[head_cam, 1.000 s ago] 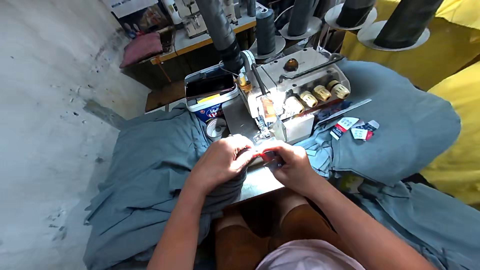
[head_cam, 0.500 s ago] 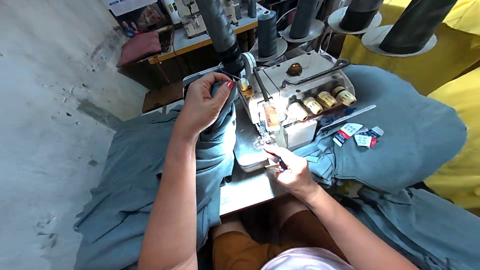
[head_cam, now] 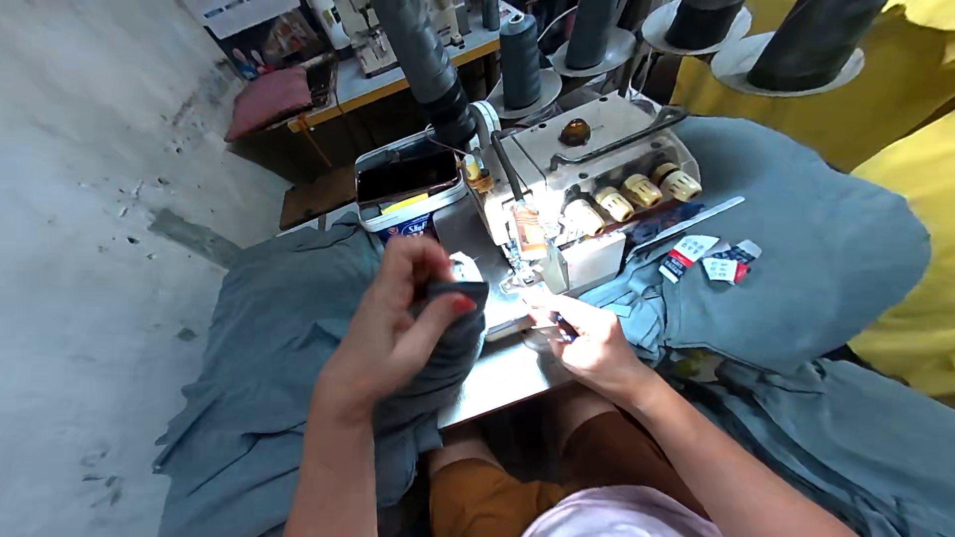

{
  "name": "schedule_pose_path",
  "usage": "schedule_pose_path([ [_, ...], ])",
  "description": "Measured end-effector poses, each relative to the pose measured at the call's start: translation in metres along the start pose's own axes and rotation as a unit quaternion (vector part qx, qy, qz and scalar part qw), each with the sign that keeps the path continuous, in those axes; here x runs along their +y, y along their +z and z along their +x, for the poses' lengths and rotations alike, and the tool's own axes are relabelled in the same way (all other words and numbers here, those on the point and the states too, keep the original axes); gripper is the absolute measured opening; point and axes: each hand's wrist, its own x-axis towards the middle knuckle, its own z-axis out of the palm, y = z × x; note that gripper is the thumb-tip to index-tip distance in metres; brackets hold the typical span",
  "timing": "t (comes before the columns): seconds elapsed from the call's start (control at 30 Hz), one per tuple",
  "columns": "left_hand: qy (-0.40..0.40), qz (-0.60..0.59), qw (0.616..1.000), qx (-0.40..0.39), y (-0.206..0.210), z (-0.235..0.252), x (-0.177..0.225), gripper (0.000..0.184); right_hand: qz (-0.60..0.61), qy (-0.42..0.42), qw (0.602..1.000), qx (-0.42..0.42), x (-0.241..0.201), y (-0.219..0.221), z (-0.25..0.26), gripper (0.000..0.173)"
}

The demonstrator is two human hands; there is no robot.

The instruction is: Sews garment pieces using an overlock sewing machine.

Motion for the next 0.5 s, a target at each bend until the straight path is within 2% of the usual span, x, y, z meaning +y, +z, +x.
schedule_pose_path([
  [0.1,0.051,-0.079,0.996,0.009,0.010,-0.022,0.006,0.015,0.093,-0.010,0.996,-0.007,-0.020,-0.009,0.007,0.019],
  [0.17,0.066,-0.082,0.994,0.022,0.014,-0.026,0.007,0.014,0.145,-0.039,0.988,-0.028,-0.029,-0.013,0.011,0.023],
  [0.33,0.103,0.034,0.994,0.015,0.015,-0.020,0.007,0.019,0.178,-0.114,0.973,-0.095,-0.040,-0.026,0.028,0.033],
  [0.5,0.114,0.112,0.986,-0.036,0.014,-0.016,0.011,0.018,0.116,-0.098,0.979,-0.134,-0.032,-0.031,0.029,0.030],
])
